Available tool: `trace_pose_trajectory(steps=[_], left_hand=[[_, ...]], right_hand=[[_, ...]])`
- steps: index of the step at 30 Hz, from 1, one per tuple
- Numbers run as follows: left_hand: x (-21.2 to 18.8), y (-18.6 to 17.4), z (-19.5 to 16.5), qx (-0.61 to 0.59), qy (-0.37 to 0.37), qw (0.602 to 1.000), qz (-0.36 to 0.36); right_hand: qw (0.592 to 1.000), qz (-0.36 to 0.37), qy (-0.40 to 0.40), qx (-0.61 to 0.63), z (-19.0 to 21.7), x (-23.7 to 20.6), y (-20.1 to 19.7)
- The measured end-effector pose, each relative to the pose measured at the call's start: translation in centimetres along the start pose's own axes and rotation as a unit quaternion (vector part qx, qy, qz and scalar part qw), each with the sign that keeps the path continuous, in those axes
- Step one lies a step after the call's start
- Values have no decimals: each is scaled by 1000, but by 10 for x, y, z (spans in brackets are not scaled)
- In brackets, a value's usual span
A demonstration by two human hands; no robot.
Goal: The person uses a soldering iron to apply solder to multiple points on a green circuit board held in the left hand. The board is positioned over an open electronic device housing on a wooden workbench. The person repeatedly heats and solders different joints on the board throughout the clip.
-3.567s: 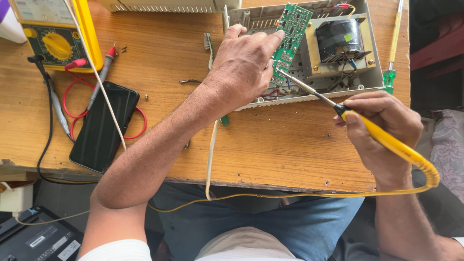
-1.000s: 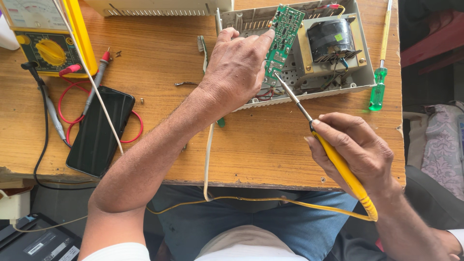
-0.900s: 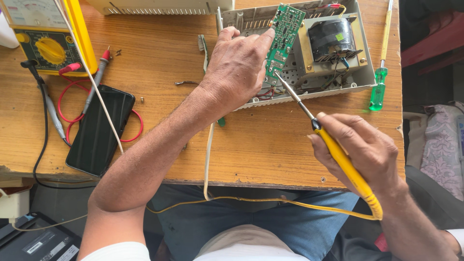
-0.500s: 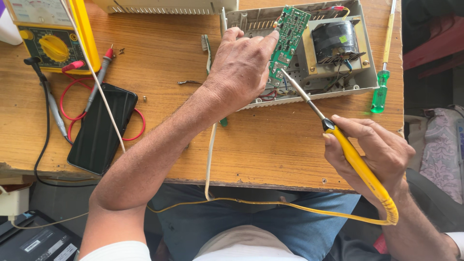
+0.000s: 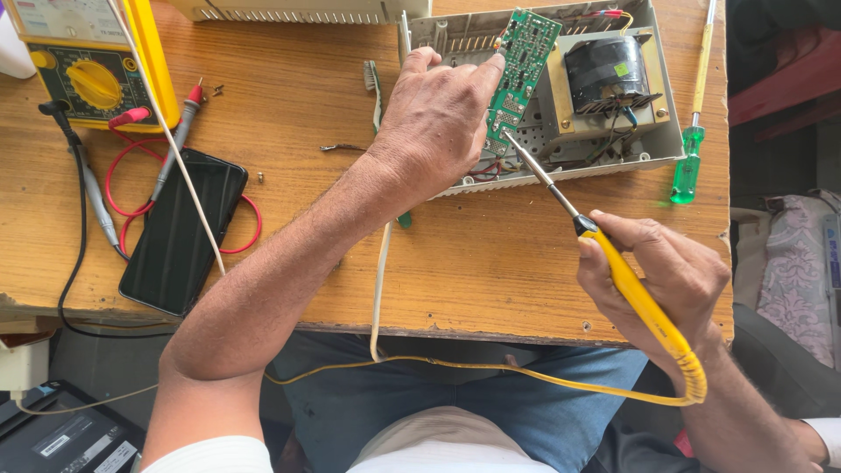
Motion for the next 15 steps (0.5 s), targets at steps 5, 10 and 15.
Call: trace_pose_trajectory(steps=[5,10,15], left_hand=[[0,1,-1,7,2,1000,-4],[-1,-1,0,-6,5,1000,-6],[2,-7,-1,-15,1,1000,-2]], right_hand=[[1000,6,0,5,7,0,2],[999,22,32,27,12,2,-3],[998,25,32,40,14,6,-5]])
Point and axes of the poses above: each hand's wrist, its own x-axis towards the middle knuckle, its own y-axis out of the palm, z = x × y, the point moved 3 cm from there along x, towards the middle knuckle, and after that the axes turned 9 degrees about y, right-handed, at the moved point
